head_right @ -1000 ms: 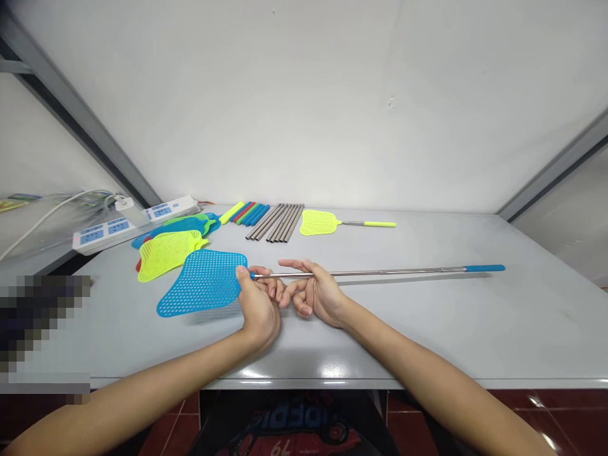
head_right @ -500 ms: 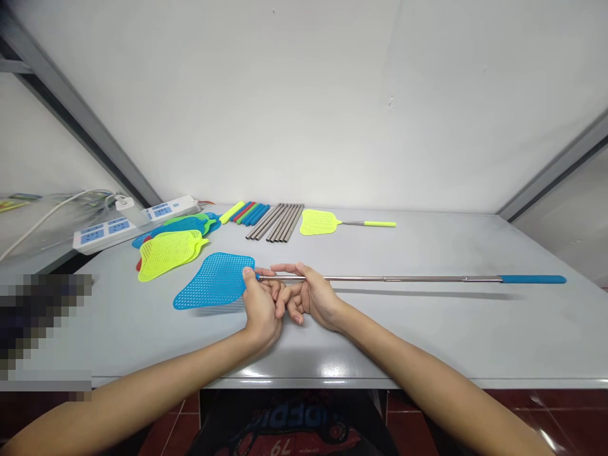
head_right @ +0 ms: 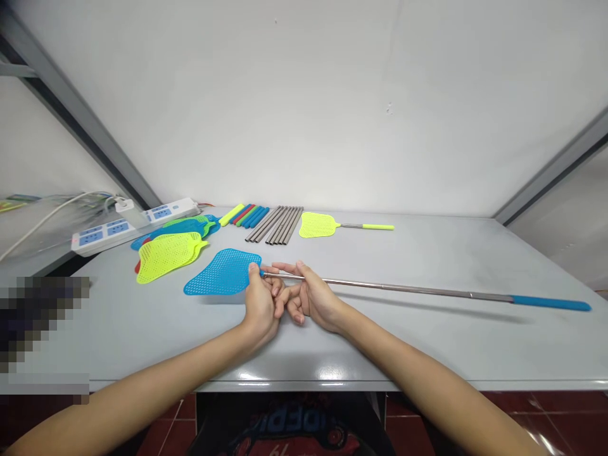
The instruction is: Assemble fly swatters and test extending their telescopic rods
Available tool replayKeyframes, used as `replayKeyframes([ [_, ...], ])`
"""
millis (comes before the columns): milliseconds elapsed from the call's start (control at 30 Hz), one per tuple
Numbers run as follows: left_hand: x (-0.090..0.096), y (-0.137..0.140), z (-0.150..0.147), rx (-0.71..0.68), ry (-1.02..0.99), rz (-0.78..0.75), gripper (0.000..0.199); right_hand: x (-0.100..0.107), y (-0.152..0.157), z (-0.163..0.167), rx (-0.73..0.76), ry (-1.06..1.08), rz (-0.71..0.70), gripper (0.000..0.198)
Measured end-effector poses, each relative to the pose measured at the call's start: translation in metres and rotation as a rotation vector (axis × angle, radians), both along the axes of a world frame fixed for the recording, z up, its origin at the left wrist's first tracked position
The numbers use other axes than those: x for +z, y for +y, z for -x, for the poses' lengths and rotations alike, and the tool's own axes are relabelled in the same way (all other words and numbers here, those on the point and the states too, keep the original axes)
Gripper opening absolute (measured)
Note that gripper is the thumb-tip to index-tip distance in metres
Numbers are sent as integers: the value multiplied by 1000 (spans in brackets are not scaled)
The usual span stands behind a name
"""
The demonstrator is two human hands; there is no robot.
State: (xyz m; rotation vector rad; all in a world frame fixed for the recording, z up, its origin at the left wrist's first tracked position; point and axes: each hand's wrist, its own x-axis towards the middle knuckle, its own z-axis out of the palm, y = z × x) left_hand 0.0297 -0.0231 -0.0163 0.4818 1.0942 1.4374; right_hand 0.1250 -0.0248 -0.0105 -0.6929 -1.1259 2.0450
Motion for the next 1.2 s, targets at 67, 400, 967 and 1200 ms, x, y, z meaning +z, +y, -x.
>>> replayKeyframes([
  [67,4,5,3,-47,-34,20,49,1,0,0,-51,-23,-1,54],
  [400,16,5,9,-95,-54,-230,45,10,2,-3,-486,46,-48,31],
  [967,18,18,21,-8,-73,-199,42,19,8,-23,-1020,50,-237,31],
  [1200,10,13,17,-90,116,-297,34,19,10,-30,-1004,191,-175,30],
])
